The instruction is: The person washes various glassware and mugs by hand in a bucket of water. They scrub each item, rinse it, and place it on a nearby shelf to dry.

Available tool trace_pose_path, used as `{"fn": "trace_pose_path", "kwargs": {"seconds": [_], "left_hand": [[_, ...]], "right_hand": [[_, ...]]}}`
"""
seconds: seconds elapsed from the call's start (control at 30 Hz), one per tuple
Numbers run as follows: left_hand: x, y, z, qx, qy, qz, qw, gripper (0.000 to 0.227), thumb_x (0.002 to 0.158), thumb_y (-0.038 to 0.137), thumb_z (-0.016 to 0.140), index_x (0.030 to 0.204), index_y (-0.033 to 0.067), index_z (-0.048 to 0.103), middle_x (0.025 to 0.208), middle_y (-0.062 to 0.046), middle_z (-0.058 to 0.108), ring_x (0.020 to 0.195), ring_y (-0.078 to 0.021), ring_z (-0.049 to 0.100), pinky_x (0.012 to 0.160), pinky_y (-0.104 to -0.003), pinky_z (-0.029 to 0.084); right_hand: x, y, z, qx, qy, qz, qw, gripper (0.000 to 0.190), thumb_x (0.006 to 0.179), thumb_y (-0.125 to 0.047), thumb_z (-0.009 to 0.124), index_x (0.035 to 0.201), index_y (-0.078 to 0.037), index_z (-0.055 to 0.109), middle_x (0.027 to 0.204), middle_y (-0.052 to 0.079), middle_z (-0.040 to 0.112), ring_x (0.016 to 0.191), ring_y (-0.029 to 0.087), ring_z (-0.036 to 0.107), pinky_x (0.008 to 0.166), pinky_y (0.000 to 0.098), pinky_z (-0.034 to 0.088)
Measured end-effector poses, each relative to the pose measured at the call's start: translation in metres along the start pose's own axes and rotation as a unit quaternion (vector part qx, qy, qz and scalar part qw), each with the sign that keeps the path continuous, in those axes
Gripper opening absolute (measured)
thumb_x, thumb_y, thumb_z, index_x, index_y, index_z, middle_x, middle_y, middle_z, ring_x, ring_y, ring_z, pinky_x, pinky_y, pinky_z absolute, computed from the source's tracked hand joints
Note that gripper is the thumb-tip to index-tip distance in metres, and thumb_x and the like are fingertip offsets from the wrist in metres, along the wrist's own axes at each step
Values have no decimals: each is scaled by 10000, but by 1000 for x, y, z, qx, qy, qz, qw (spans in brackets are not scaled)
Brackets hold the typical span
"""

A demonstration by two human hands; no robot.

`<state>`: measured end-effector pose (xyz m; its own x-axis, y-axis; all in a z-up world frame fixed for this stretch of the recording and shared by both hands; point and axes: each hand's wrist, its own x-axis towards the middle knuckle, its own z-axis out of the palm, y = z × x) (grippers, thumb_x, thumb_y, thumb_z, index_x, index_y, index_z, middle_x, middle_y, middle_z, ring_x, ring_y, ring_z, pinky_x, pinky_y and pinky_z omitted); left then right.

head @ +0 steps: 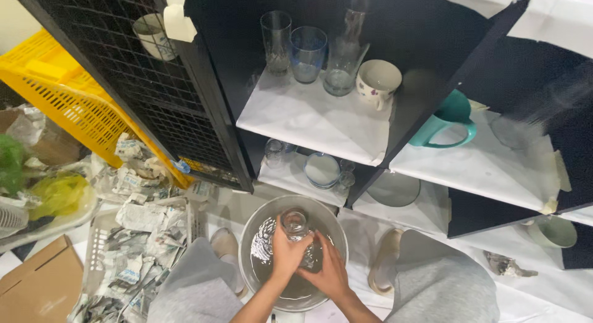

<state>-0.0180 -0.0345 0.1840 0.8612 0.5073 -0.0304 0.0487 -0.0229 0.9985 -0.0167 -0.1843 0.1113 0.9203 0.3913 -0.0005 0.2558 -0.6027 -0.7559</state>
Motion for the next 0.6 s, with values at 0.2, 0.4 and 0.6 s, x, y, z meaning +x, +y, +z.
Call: {"fn": "trace_pose_path", "kwargs": {"seconds": [0.2, 0.4, 0.6], "left_hand": [[6, 6, 1, 87, 40, -9, 995, 657, 640, 55, 885, 1223, 27, 586, 1028, -102, 739, 953, -230, 722, 848, -350, 548], [31, -2, -4, -240, 57, -43, 968, 602, 708, -3, 810, 1258, 12, 568, 1163, -82, 650, 1087, -188, 657, 864, -329, 577], [38, 2, -27, -430, -14, -223, 875, 471, 831, 249, 790, 1130, -25, 550, 1117, -143, 633, 1167, -315, 657, 970, -527, 605]], "right_hand": [[1, -2, -4, 9, -6, 8, 1000, 1326, 525, -476, 1007, 1560, -107, 265, 1488, 187, 451, 1371, 359, 445, 1098, 467, 377], [7, 9, -3, 88, 44, -9, 995, 1368, 548, -431, 997, 1562, -12, 181, 1488, 203, 464, 1392, 357, 451, 1134, 455, 357], [13, -6, -11, 206, -9, -10, 978, 1191, 616, -337, 981, 1545, -28, 302, 1540, 183, 460, 1424, 318, 476, 1159, 419, 390]]}}
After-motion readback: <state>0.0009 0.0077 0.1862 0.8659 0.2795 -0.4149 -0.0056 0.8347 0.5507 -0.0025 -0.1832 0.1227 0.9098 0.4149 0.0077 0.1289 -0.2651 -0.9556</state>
